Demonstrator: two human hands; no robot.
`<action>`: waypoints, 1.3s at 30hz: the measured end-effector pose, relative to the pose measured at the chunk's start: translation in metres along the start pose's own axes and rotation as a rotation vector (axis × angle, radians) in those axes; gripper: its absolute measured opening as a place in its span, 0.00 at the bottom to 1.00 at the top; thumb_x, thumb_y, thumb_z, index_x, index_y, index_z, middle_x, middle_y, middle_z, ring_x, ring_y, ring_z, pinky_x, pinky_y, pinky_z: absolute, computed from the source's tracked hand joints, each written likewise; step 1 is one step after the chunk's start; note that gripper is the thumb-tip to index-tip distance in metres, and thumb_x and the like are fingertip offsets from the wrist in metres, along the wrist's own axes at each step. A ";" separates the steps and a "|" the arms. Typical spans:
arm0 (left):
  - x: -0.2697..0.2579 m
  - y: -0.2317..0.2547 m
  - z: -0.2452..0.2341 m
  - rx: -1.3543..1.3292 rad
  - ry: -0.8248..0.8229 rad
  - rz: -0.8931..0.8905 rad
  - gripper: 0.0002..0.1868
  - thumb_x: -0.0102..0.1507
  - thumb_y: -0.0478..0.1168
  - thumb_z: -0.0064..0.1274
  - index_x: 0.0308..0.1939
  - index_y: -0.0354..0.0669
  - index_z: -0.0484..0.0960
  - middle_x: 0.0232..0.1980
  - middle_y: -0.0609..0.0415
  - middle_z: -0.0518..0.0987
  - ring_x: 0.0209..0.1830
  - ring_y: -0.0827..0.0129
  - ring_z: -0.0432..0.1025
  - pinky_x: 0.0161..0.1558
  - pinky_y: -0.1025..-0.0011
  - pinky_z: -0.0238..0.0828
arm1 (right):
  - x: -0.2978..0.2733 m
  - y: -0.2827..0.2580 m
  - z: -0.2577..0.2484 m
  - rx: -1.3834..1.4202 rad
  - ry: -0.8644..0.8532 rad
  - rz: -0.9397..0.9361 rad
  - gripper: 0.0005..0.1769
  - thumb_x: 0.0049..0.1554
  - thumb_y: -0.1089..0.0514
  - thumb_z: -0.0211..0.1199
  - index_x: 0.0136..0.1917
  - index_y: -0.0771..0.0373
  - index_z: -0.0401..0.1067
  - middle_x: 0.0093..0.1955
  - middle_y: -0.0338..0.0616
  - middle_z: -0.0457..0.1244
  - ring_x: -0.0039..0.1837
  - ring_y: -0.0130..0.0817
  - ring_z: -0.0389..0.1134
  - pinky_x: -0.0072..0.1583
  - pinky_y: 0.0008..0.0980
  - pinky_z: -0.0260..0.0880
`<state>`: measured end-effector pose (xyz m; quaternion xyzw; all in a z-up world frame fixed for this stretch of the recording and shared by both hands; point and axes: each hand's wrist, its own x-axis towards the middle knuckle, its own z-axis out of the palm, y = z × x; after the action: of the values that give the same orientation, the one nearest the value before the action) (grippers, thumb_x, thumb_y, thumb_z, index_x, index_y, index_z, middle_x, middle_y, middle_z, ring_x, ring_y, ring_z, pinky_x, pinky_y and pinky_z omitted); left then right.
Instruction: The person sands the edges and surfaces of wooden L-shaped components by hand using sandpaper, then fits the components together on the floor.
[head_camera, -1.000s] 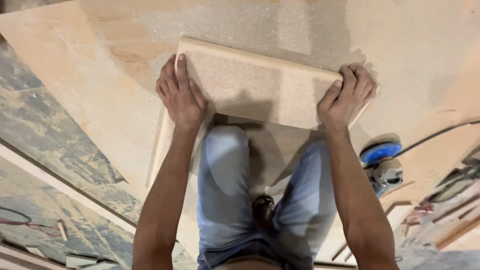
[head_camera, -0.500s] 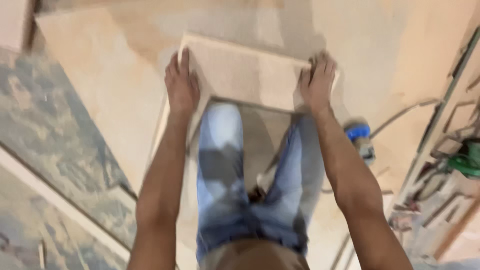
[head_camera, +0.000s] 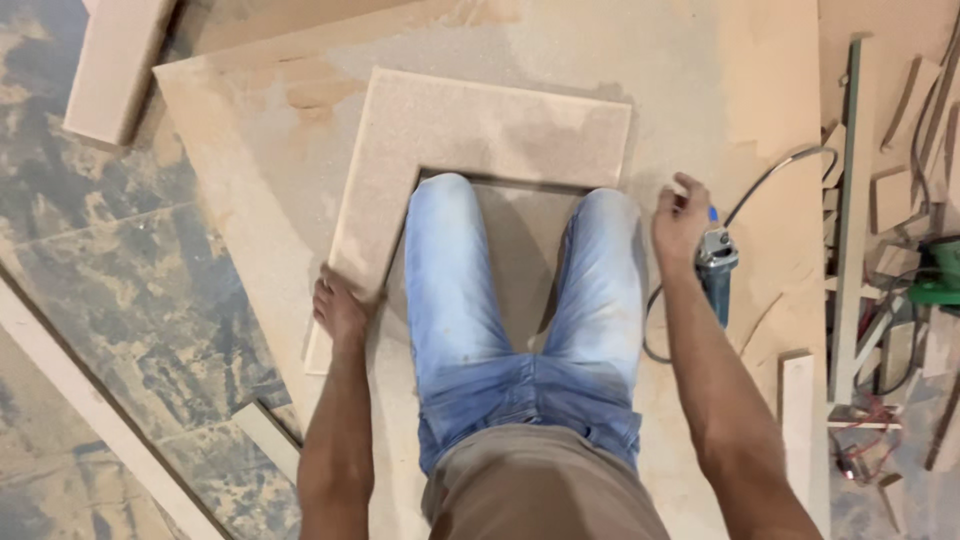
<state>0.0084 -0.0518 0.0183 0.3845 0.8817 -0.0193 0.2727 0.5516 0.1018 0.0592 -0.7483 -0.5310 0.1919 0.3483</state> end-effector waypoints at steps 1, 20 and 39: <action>-0.015 -0.013 0.004 0.049 0.017 0.007 0.72 0.47 0.61 0.74 0.80 0.44 0.40 0.79 0.34 0.52 0.78 0.41 0.46 0.74 0.47 0.40 | -0.006 0.006 -0.010 -0.014 0.019 0.006 0.14 0.65 0.62 0.61 0.63 0.67 0.71 0.59 0.53 0.66 0.52 0.40 0.71 0.53 0.36 0.74; -0.036 0.008 -0.135 0.156 0.297 0.216 0.60 0.38 0.62 0.76 0.65 0.32 0.67 0.57 0.37 0.71 0.62 0.45 0.63 0.59 0.49 0.57 | -0.007 -0.051 0.002 0.496 -0.187 0.173 0.15 0.68 0.55 0.57 0.64 0.67 0.68 0.57 0.48 0.65 0.52 0.33 0.72 0.49 0.29 0.75; 0.104 0.054 -0.252 -0.042 0.346 0.376 0.53 0.42 0.55 0.71 0.65 0.31 0.68 0.55 0.38 0.71 0.57 0.45 0.65 0.59 0.49 0.59 | 0.037 -0.252 0.357 0.628 -0.602 0.826 0.52 0.60 0.32 0.63 0.73 0.79 0.52 0.53 0.60 0.63 0.47 0.48 0.73 0.47 0.51 0.76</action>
<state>-0.1293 0.1164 0.1904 0.5336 0.8285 0.1160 0.1246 0.1636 0.2981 0.0006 -0.6667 -0.1894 0.6628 0.2835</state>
